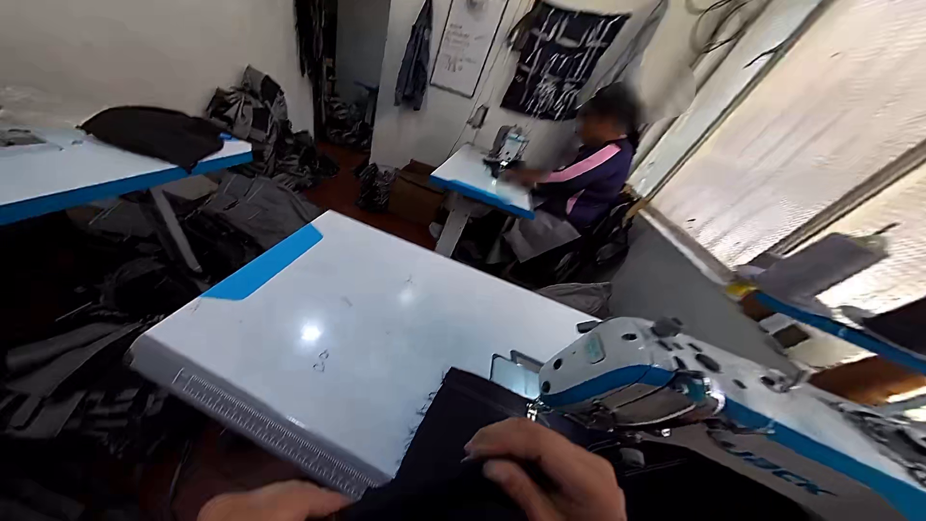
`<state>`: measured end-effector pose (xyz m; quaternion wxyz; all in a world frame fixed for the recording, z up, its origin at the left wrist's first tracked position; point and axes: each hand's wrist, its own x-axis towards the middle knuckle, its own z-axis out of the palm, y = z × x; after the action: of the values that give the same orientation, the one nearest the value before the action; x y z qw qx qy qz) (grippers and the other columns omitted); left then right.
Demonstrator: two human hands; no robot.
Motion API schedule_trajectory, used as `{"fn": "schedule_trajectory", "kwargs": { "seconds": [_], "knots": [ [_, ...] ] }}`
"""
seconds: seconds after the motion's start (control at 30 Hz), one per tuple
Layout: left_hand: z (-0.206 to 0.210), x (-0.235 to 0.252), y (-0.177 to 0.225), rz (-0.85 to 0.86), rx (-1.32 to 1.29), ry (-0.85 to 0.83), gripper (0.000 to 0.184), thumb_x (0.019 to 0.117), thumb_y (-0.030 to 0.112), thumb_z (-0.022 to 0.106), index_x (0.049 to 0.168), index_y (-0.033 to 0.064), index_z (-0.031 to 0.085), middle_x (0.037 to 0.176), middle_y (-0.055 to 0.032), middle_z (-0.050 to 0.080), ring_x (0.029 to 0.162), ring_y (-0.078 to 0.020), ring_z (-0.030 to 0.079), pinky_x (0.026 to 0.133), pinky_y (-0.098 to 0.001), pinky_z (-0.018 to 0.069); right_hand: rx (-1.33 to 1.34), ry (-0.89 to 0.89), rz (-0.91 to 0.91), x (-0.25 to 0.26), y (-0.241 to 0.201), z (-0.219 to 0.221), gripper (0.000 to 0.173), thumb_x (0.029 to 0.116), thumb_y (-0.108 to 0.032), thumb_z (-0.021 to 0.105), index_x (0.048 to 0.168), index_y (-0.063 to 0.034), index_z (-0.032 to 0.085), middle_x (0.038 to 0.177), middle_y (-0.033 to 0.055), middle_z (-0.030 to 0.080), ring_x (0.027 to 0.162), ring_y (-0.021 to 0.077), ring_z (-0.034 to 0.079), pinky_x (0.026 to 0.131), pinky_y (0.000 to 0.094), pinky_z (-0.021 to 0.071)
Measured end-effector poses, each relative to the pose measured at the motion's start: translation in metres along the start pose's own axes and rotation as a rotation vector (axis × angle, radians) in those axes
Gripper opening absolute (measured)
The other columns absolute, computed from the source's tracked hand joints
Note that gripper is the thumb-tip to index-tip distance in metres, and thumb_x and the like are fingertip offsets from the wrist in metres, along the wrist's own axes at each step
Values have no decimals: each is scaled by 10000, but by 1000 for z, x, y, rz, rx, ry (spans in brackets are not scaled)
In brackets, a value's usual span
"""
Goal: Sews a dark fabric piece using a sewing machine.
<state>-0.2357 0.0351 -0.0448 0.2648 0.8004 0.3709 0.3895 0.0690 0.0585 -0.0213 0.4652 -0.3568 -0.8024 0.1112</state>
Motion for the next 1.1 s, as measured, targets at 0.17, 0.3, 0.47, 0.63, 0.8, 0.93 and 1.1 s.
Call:
{"fn": "schedule_trajectory", "kwargs": {
  "seconds": [0.17, 0.3, 0.47, 0.63, 0.8, 0.93, 1.1],
  "knots": [
    [18, -1, -25, 31, -74, 99, 297, 997, 346, 644, 978, 75, 765, 821, -17, 748, 717, 16, 668, 671, -130, 539, 148, 3, 127, 1, 16, 11, 205, 1007, -343, 654, 961, -157, 725, 899, -91, 734, 827, -51, 671, 722, 119, 558],
    [19, -7, -32, 5, -190, -27, 330, 1016, 353, 610, 956, 51, 729, 758, -16, 718, 670, 16, 646, 637, -127, 521, 100, -52, 203, 9, 0, 10, 188, 984, -309, 681, 914, -138, 717, 838, -103, 714, 764, -85, 640, 672, 91, 535],
    [39, -42, -65, -189, -390, -153, 295, 1005, 273, 641, 995, -6, 735, 809, -63, 749, 724, -41, 707, 709, -220, 585, -57, -307, 189, 15, -34, 28, 208, 970, -221, 708, 930, -21, 747, 843, 82, 739, 786, 52, 681, 714, 203, 555],
    [93, -77, -158, -615, -265, -187, 380, 1001, 334, 635, 1094, -11, 763, 1010, -175, 757, 982, -246, 717, 944, -477, 524, -394, -355, -9, -31, 19, 145, 252, 945, -265, 622, 798, -69, 686, 689, 65, 633, 582, 209, 662, 452, 357, 509],
    [117, -58, -176, -458, -566, 88, 205, 959, 180, 668, 924, -1, 758, 859, 3, 750, 827, -20, 701, 849, -268, 586, -454, -340, -121, 9, 41, 142, 225, 953, -174, 601, 791, -33, 668, 675, 91, 620, 569, 244, 658, 457, 389, 522],
    [123, -46, -189, -400, -578, 169, 119, 914, 76, 671, 922, -10, 753, 888, 5, 760, 852, -2, 705, 850, -245, 588, -406, -428, -159, 14, 47, 139, 230, 960, -185, 583, 794, -47, 661, 682, 74, 609, 580, 220, 643, 477, 371, 519],
    [127, -34, -191, -599, -354, 114, 423, 926, 76, 667, 1269, -155, 580, 1208, -223, 670, 1156, -142, 627, 1057, -288, 464, -437, -452, -284, -2, 29, 174, 161, 957, -126, 599, 834, -43, 660, 698, 85, 613, 582, 239, 652, 429, 352, 488]
  ]
}}
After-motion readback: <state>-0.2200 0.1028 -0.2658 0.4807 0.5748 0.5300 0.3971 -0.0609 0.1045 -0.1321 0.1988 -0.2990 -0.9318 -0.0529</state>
